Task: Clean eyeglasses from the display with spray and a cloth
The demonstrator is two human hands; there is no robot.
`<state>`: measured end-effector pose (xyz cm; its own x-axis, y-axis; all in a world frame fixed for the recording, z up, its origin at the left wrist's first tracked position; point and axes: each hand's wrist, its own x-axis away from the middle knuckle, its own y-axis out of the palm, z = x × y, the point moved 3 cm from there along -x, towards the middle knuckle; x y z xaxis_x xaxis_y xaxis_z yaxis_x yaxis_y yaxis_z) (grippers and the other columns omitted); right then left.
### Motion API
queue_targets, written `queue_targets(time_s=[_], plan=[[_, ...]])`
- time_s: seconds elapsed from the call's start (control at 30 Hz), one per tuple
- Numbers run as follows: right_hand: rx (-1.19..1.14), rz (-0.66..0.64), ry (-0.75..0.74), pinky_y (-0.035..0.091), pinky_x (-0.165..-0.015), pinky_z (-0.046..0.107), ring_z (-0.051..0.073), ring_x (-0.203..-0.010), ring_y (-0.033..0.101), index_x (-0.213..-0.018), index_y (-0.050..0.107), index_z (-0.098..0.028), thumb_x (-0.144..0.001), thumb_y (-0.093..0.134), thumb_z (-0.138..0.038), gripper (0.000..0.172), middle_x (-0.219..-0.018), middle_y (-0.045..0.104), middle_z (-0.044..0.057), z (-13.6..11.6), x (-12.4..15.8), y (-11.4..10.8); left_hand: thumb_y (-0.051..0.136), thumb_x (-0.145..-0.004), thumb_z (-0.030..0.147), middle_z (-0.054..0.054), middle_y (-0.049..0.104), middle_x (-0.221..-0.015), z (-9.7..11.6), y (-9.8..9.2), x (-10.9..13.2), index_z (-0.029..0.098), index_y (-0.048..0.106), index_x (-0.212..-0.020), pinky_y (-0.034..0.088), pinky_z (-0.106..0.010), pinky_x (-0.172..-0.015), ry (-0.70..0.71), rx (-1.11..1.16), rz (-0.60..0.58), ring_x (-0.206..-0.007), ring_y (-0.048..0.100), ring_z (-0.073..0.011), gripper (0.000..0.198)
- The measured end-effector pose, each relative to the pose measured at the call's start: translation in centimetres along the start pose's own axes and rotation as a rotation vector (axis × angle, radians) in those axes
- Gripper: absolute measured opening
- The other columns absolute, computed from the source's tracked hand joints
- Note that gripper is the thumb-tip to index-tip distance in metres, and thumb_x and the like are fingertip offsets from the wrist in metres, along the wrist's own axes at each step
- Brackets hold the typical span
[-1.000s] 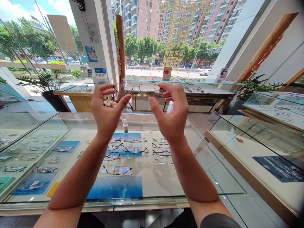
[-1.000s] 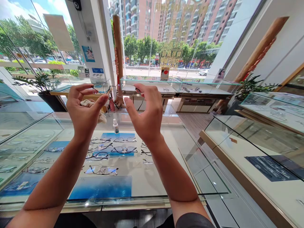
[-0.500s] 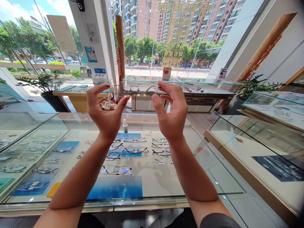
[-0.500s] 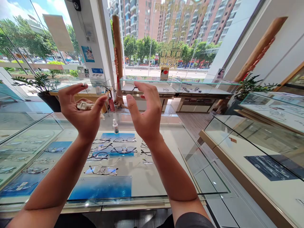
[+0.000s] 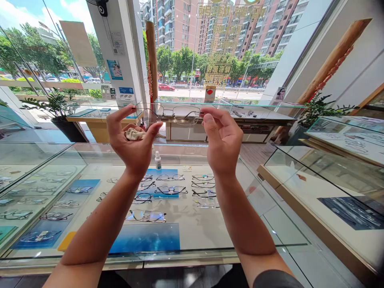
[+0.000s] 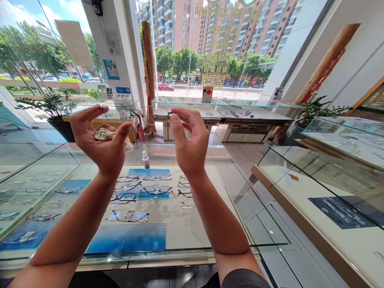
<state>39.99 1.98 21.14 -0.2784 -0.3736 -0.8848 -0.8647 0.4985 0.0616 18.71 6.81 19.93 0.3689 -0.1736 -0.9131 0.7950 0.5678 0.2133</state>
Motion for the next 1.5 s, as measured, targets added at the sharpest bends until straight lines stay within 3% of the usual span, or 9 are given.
queue_targets(time_s=[0.4, 0.87, 1.23, 1.5], plan=[[-0.112, -0.006, 0.072, 0.068, -0.095, 0.040, 0.020, -0.105, 0.079, -0.115, 0.076, -0.028, -0.106, 0.067, -0.050, 0.025, -0.111, 0.082, 0.004, 2.2, -0.5, 0.0, 0.097, -0.083, 0.056, -0.009, 0.068, -0.129, 1.0, -0.3, 0.5, 0.031, 0.065, -0.132, 0.070, -0.046, -0.089, -0.005, 0.041, -0.022, -0.123, 0.072, -0.0318, 0.063], [-0.509, -0.010, 0.271, 0.069, -0.090, 0.033, 0.018, -0.104, 0.084, -0.105, 0.077, -0.030, -0.097, 0.080, -0.047, 0.019, -0.104, 0.086, 0.000, 1.3, -0.7, 0.2, 0.097, -0.078, 0.066, -0.010, 0.070, -0.129, 0.6, 0.5, 1.2, 0.029, 0.065, -0.126, 0.068, -0.051, -0.102, -0.033, 0.126, -0.027, -0.127, 0.072, -0.0337, 0.069], [-0.511, 0.002, 0.267, 0.069, -0.090, 0.034, 0.019, -0.104, 0.085, -0.105, 0.078, -0.030, -0.097, 0.081, -0.042, 0.014, -0.106, 0.086, 0.000, 1.0, -0.3, 0.4, 0.095, -0.087, 0.056, -0.010, 0.069, -0.137, 0.2, 0.7, 1.0, 0.029, 0.063, -0.136, 0.067, -0.038, -0.089, -0.073, 0.250, -0.108, -0.136, 0.070, -0.0327, 0.065], [-0.405, -0.010, 0.308, 0.065, -0.105, 0.038, 0.018, -0.103, 0.082, -0.100, 0.078, -0.027, -0.094, 0.078, -0.034, 0.009, -0.099, 0.084, 0.001, 1.5, -0.7, 0.3, 0.100, -0.083, 0.047, -0.008, 0.077, -0.124, 0.5, 0.5, 0.6, 0.029, 0.060, -0.132, 0.064, -0.033, -0.077, -0.143, 0.340, -0.171, -0.112, 0.079, -0.0252, 0.066]])
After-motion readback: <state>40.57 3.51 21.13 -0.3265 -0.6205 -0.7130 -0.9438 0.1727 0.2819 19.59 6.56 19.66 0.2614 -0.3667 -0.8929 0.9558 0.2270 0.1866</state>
